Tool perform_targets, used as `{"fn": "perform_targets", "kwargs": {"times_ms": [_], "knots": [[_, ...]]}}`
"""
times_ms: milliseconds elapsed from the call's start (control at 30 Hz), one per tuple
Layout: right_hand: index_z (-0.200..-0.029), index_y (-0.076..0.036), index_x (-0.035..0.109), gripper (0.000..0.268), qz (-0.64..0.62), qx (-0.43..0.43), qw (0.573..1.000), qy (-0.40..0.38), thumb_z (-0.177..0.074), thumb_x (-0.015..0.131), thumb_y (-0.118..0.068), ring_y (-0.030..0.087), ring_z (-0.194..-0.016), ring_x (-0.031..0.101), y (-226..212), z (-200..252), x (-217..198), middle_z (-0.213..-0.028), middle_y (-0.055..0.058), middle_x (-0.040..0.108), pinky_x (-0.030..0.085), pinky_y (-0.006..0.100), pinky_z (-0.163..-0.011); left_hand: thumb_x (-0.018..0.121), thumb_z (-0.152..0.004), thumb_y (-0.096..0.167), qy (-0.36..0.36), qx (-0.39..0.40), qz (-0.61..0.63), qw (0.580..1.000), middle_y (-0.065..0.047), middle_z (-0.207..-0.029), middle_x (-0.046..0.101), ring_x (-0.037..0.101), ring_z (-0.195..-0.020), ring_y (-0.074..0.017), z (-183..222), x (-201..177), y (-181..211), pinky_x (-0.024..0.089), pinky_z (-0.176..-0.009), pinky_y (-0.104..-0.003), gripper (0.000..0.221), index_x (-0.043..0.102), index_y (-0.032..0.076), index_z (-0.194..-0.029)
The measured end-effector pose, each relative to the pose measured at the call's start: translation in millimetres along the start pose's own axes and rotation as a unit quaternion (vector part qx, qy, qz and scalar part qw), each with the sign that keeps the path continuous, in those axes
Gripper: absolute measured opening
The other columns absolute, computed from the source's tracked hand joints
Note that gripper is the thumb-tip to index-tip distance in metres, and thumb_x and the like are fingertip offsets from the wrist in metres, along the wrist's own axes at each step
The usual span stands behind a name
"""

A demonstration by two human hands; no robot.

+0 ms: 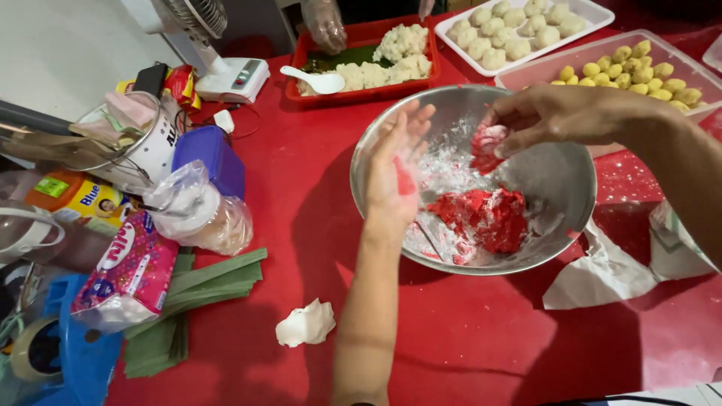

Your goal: The person is manually preparing pastries by mixing red dough and wrapping it around yellow filling balls.

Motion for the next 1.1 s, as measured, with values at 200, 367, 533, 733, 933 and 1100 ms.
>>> {"fn": "perform_targets", "kwargs": {"times_ms": [200,367,533,733,933,1100], "knots": [[-0.127,-0.007,0.063,0.041,-0.252,-0.073,0.965,0.003,-0.087,0.056,0.001,0.027,-0.121,0.078,-45.4,26.0,15.7,-0.127,0.016,0.080,0.057,0.046,-0.115,0.065,-0.096,0.040,0.041,-0.125,0.128,0.983,-0.011,-0.112,0.076,0.069,-0.073,-0.0086,-1.7,10.1,-29.0,0.050,-0.054,-0.019,0.044,0.069,0.007,-0.124],[-0.122,-0.019,0.064,0.046,-0.186,-0.129,0.970,0.093,-0.082,0.071,0.004,0.024,-0.121,0.077,-54.2,10.3,44.9,-0.132,0.007,0.077,0.073,0.047,-0.087,0.058,-0.097,0.056,-0.018,-0.190,0.191,0.963,-0.016,-0.129,0.070,0.068,-0.106,-0.0287,6.6,16.9,-31.1,0.056,-0.085,-0.035,0.060,0.068,0.009,-0.133],[-0.114,-0.010,0.078,0.030,-0.034,-0.359,0.890,0.280,-0.086,0.072,-0.001,0.035,-0.111,0.072,-59.4,6.5,86.5,-0.115,0.014,0.076,0.057,0.047,-0.091,0.068,-0.105,0.042,-0.106,-0.116,0.281,0.947,-0.023,-0.149,0.052,0.058,-0.129,-0.0423,-4.5,-4.1,-53.2,0.060,-0.100,-0.042,0.058,0.053,0.005,-0.147],[-0.120,0.000,0.073,0.040,-0.162,-0.285,0.898,0.295,-0.081,0.079,0.000,0.037,-0.103,0.074,-58.9,13.7,85.2,-0.112,0.022,0.074,0.061,0.047,-0.088,0.068,-0.104,0.020,-0.095,-0.034,0.297,0.949,-0.020,-0.150,0.054,0.052,-0.139,-0.0370,-9.4,-5.8,-48.2,0.048,-0.113,-0.050,0.045,0.056,0.006,-0.145],[-0.112,0.002,0.075,0.030,-0.187,-0.284,0.864,0.372,-0.083,0.082,0.001,0.029,-0.092,0.076,-57.6,8.5,84.1,-0.101,0.020,0.075,0.063,0.039,-0.080,0.067,-0.098,0.005,-0.121,-0.008,0.250,0.961,-0.021,-0.150,0.054,0.055,-0.136,-0.0370,1.3,6.9,-39.7,0.050,-0.109,-0.051,0.054,0.051,0.006,-0.150],[-0.105,0.000,0.075,0.025,-0.259,-0.253,0.848,0.388,-0.082,0.082,0.001,0.019,-0.083,0.073,-51.3,0.3,84.8,-0.091,0.014,0.074,0.063,0.033,-0.078,0.060,-0.097,-0.009,-0.138,0.022,0.286,0.948,-0.024,-0.152,0.052,0.050,-0.141,-0.0403,-5.6,3.2,-47.7,0.046,-0.115,-0.052,0.050,0.054,0.002,-0.146]]}}
Point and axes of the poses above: each hand's wrist, its own z-axis away from the middle knuckle, its own x-axis out of the palm, y = z × x, the point moved 2 cm from there along -z, towards the middle knuckle
